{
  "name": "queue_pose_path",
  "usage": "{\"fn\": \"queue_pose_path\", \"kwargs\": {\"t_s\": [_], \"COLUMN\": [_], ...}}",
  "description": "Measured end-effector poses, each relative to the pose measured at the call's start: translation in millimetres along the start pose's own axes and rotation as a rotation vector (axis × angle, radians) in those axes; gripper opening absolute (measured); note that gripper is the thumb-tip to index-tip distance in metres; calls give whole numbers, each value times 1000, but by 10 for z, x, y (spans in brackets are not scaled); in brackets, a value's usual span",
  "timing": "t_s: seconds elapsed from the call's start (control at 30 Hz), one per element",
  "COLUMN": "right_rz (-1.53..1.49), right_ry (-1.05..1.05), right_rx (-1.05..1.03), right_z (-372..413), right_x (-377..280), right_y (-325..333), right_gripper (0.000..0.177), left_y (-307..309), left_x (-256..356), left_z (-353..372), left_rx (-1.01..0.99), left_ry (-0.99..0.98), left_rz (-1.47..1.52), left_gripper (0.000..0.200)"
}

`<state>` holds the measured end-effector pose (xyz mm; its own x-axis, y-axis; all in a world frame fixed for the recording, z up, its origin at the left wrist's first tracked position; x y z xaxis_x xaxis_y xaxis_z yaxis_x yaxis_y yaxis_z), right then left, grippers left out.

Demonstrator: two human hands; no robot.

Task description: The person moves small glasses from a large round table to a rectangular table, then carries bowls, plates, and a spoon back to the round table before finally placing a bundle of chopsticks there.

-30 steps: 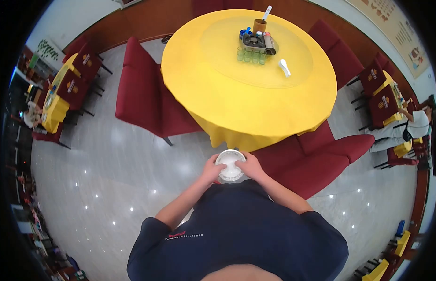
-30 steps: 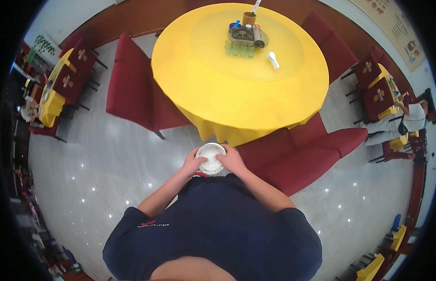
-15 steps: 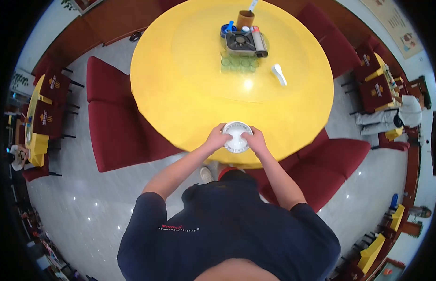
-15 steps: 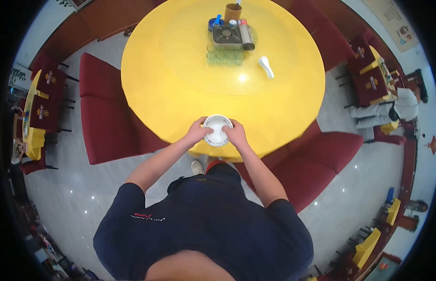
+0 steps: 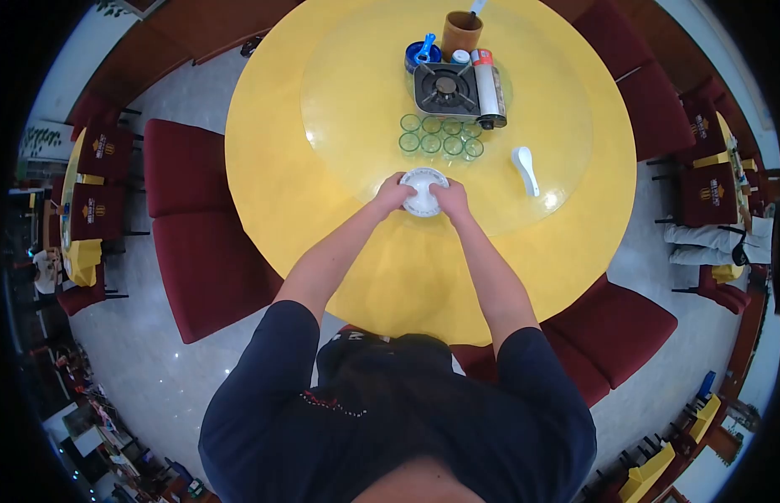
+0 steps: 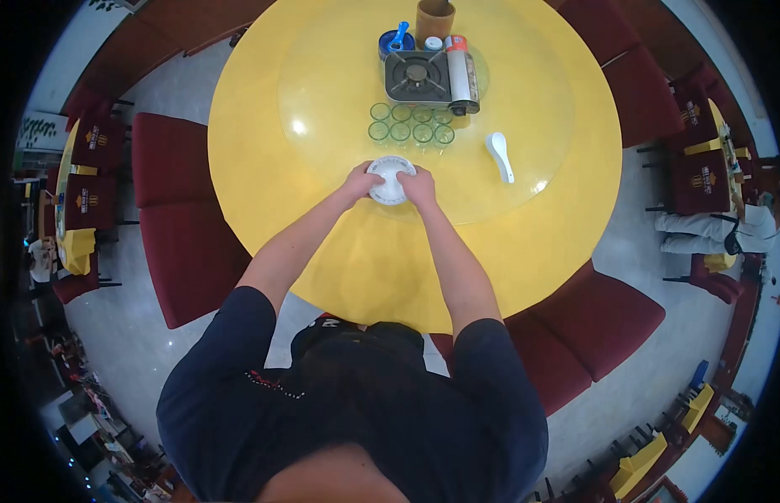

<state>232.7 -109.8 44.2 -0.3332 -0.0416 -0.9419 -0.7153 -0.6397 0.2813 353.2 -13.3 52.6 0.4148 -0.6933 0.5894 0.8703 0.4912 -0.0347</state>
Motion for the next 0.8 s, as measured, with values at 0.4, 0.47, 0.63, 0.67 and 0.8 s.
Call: {"fn": "queue_pose_path", "kwargs": {"t_s": [0.4, 0.47, 0.63, 0.67, 0.8], "right_rz": [224, 217, -122, -219, 337], "right_ry": [-14, -24, -50, -18, -19], "right_rx": [-48, -53, 338, 401, 296], "right_z": [-181, -165, 248, 479, 1601], "right_x": [-41, 29, 314, 368, 866], "right_y": [-79, -124, 49, 93, 302], "right_gripper": [47, 53, 57, 50, 33], "left_y": [116, 130, 254, 317, 909], "left_x": [106, 94, -35, -114, -707], "left_z": [-161, -160, 38, 121, 323], "left_rx": [2, -3, 73, 34, 81], "left_ry": [40, 47, 63, 55, -24], "left_rz": [-51, -59, 10, 37, -57], "left_gripper": [52, 54, 65, 63, 52]}}
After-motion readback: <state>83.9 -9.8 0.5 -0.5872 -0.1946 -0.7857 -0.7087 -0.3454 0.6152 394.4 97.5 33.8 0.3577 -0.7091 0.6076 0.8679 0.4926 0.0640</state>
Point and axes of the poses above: each hand's wrist, its own z-axis away from the middle knuckle, its own y-axis out of the back of the hand, x = y × z, the point moved 2 cm from there along -z, towards the middle knuckle, and after that the axes turned 15 degrees about y, right-handed, at the moved point
